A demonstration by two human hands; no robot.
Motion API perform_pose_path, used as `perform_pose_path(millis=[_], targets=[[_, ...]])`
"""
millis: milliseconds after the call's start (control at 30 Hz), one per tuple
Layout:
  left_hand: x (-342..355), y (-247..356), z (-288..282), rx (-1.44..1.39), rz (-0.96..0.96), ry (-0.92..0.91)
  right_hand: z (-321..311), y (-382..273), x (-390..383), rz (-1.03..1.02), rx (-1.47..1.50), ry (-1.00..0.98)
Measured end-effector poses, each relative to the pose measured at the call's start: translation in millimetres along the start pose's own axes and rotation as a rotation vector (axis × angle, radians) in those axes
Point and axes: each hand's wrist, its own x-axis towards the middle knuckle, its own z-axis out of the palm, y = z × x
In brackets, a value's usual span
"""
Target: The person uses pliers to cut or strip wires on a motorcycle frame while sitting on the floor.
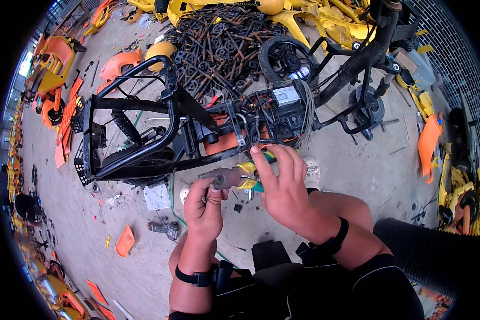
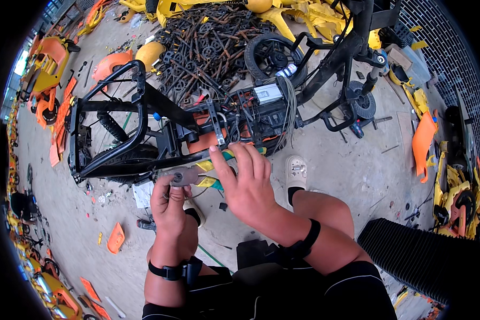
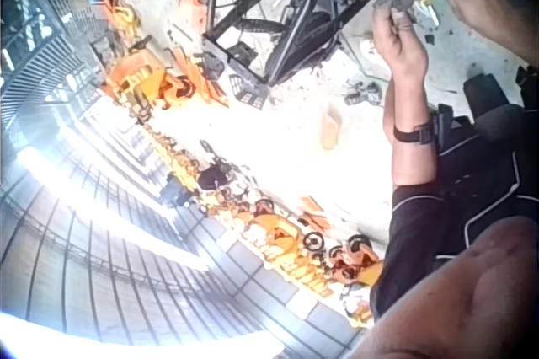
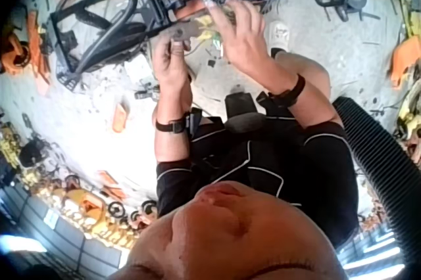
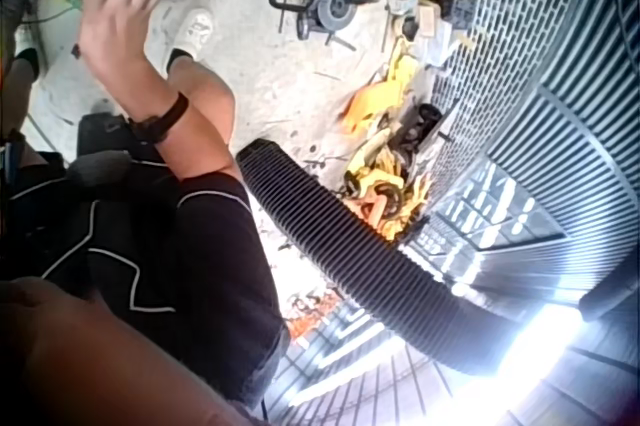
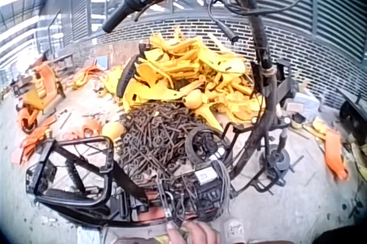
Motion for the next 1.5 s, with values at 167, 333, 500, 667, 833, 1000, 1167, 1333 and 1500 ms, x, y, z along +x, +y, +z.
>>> perform_pose_path(millis=[167,333,500,667,833,1000,1167,1333,1500], targets=[[0,6,0,-0.003,-0.063,0.001,-1,2,2,0.013,0.014,-0.009],[2,6,-1,0.075,-0.062,0.010,-2,4,3,0.002,0.018,-0.027],[2,5,-1,0.126,-0.033,0.044,-1,5,3,-0.003,0.018,-0.035],[3,3,-3,0.217,-0.022,0.044,-1,6,2,-0.001,0.013,-0.063],[5,9,-2,0.177,-0.071,0.031,0,6,2,0.006,0.018,-0.078],[6,8,-2,0.159,-0.080,0.021,0,7,3,0.005,0.013,-0.087],[5,5,-2,0.138,-0.088,0.034,1,7,3,0.000,0.007,-0.084],[7,6,-1,0.171,-0.067,0.034,5,10,2,-0.033,-0.074,-0.071],[10,7,-1,0.210,-0.102,0.053,12,10,0,-0.058,-0.144,-0.058]])
